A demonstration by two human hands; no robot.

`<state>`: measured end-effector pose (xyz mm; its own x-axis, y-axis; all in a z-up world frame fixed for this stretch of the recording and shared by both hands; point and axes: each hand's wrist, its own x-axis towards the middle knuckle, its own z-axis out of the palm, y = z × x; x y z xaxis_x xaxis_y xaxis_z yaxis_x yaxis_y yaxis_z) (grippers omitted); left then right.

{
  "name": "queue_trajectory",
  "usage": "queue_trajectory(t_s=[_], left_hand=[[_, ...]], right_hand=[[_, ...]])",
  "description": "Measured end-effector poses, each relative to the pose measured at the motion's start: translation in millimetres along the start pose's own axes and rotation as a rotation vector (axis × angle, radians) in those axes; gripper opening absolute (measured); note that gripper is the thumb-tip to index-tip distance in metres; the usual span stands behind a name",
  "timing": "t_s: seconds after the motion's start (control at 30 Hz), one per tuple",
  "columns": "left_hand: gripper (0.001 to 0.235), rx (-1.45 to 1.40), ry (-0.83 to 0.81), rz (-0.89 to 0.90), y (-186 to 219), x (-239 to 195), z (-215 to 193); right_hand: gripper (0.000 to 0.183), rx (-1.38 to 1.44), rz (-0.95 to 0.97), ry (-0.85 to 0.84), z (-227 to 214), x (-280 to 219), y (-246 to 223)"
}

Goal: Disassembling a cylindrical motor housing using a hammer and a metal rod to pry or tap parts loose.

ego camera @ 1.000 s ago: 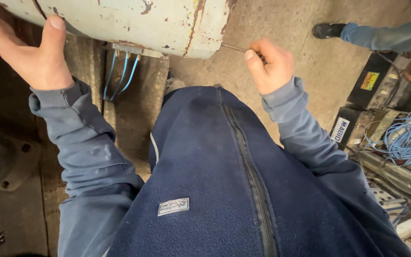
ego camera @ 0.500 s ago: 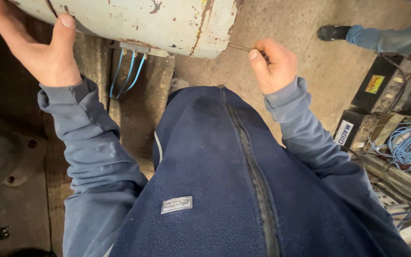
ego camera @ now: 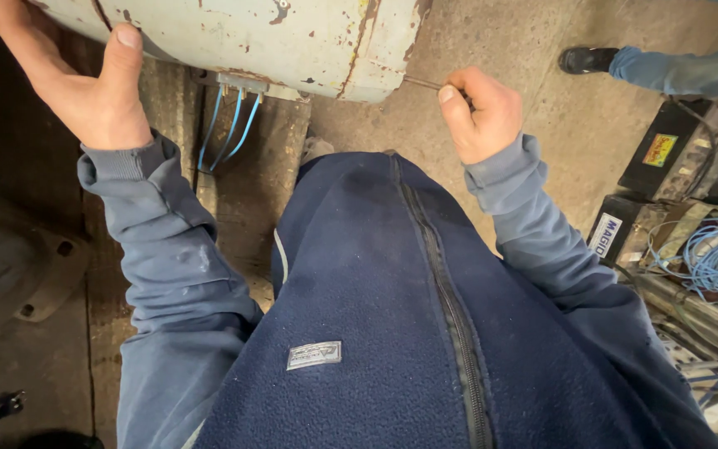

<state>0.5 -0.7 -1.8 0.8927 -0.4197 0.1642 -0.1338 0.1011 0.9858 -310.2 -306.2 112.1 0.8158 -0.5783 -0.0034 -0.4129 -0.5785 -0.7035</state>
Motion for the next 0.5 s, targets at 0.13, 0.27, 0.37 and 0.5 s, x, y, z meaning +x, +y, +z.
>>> queue_trajectory(t_s=[0.13,0.27,0.37,0.5], left_hand=[[0.086,0.014,-0.004,0.007,0,-2,1],[0.085,0.034,0.045,0.011,-13,-4,1],[0.083,0.096,0.101,0.01,-11,-2,0],[0.074,0.173,0.151,0.003,2,3,14]], right_hand=[[0.013,-0.004,-0.018,0.002,-1,0,4],[0.017,0.068,0.007,-0.044,0,-2,13],[0.022,0.204,0.063,-0.098,12,-1,25],[0.025,0.434,0.135,-0.137,17,-3,29]])
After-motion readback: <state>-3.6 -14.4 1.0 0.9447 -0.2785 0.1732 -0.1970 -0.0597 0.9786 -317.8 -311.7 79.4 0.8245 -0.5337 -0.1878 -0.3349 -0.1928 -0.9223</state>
